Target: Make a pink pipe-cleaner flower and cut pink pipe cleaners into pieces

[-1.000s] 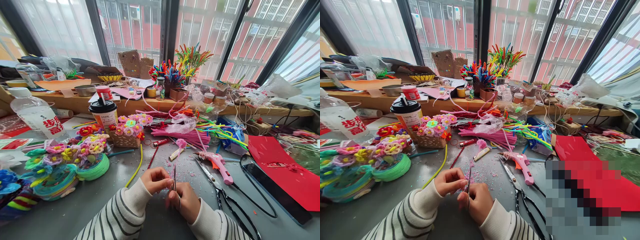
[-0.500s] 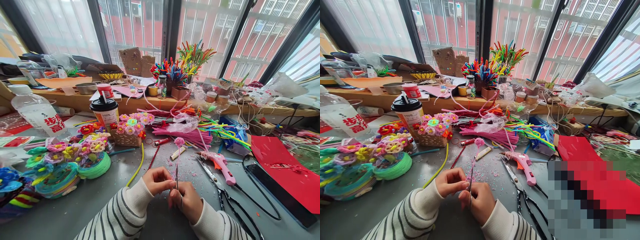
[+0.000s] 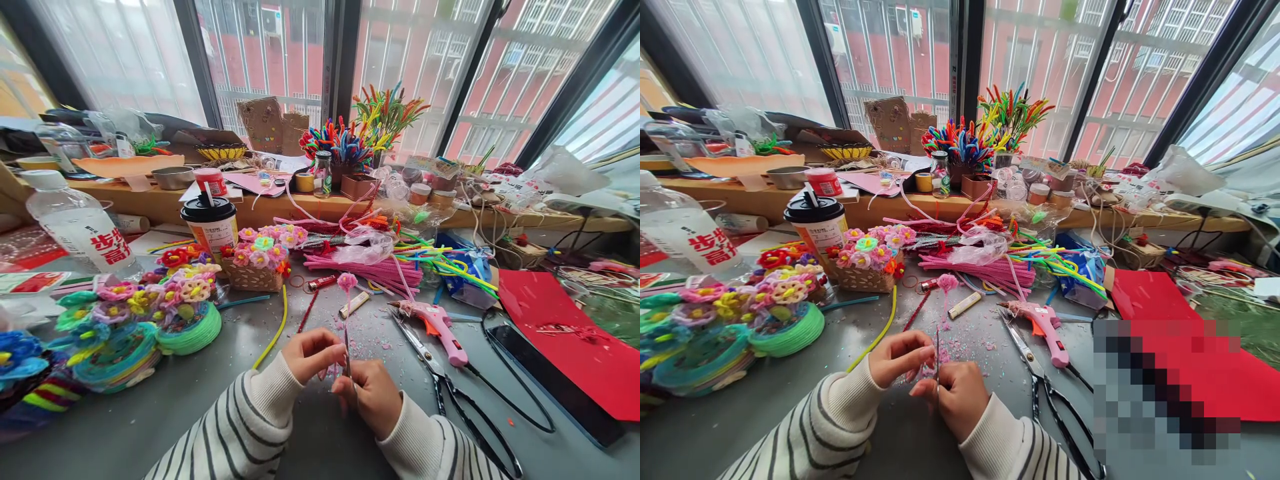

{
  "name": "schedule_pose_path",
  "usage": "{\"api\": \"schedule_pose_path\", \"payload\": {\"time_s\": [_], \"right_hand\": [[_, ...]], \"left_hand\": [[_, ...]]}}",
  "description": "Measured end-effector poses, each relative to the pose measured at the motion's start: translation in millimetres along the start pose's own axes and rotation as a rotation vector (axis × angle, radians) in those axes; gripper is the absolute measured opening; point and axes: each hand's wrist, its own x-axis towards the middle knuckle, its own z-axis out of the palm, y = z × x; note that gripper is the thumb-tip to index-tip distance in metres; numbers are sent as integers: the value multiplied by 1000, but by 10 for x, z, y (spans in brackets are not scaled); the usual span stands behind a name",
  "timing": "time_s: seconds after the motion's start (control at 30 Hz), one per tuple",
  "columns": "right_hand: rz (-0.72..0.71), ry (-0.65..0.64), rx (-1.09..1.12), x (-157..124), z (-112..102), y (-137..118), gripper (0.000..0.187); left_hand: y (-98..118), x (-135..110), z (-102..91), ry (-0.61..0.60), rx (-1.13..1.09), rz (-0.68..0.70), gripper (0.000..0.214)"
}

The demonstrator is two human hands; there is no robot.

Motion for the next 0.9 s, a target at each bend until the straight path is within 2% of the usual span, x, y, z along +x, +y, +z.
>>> {"api": "schedule_pose_path", "payload": {"time_s": [0.37, 0.63, 0.9], "right_hand": [[-82, -79, -3, -26, -16, -74, 76], [-122, -44, 25, -23, 11, -19, 73], [-29, 14, 22, 3, 12, 10, 63]], "left_hand": [[2, 3, -1, 8, -9, -34, 27], [-6, 8, -6, -7, -15, -19, 28], [-8, 13, -2, 1, -27, -18, 28]]}}
